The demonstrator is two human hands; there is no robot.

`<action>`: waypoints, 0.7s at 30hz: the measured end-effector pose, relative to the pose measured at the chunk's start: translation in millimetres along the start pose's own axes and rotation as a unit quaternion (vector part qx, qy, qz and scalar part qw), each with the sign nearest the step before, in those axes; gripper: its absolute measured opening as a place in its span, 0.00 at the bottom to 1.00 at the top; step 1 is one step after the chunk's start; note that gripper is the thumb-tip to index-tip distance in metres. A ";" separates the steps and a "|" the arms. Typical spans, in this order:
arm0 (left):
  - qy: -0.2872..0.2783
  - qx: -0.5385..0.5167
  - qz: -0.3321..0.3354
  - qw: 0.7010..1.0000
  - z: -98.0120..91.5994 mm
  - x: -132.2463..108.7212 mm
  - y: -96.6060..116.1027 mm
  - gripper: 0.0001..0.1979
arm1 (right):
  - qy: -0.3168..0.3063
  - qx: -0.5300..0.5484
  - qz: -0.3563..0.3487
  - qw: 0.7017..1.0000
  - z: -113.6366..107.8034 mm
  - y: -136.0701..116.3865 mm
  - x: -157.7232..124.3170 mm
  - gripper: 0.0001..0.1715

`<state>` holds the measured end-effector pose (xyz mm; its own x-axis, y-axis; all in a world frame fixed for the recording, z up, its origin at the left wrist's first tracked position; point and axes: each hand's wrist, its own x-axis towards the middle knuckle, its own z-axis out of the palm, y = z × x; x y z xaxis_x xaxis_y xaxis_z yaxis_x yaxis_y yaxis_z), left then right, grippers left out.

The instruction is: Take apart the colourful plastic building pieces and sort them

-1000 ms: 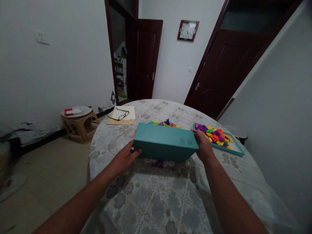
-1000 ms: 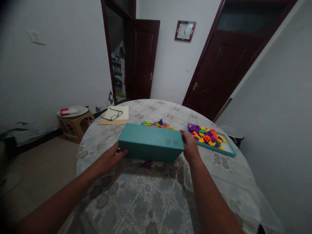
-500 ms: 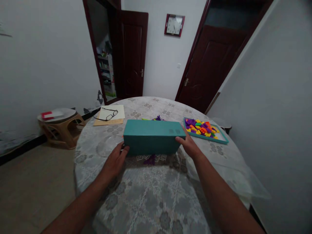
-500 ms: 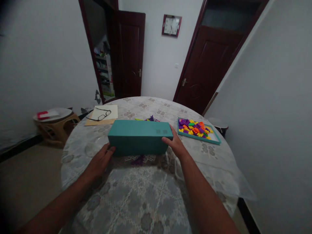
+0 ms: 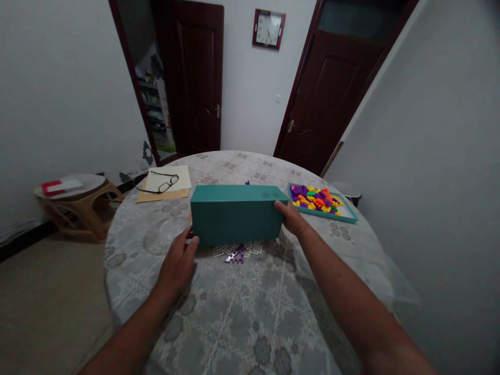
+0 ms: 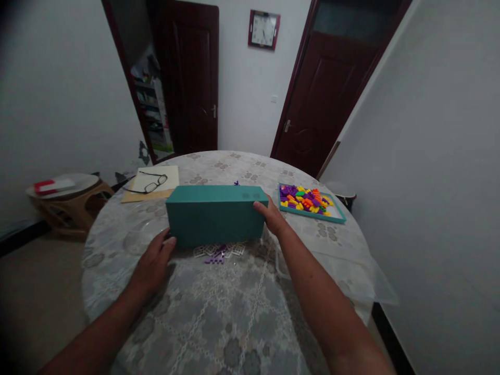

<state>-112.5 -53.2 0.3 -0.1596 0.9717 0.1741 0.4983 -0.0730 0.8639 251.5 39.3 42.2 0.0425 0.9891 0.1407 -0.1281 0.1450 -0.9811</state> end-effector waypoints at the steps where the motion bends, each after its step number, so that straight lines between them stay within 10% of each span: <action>1: -0.001 -0.001 0.007 1.000 1.4 -0.8 -3.3 0.35 | 0.000 0.012 -0.001 1.000 2.4 3.0 4.1 0.45; 10: -0.014 0.017 0.041 0.999 9.4 -6.2 -18.3 0.38 | 0.052 0.071 0.124 0.988 25.6 -4.9 38.0 0.25; 21: 0.002 -0.003 0.033 0.999 11.4 -7.8 -23.5 0.35 | 0.075 0.055 0.224 0.970 27.4 -17.0 52.6 0.28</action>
<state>-113.2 -56.6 -26.8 -0.1292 0.9638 0.2330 0.5035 -0.1387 0.8528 228.7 89.5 70.0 0.1010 0.9402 -0.3254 -0.2712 -0.2887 -0.9182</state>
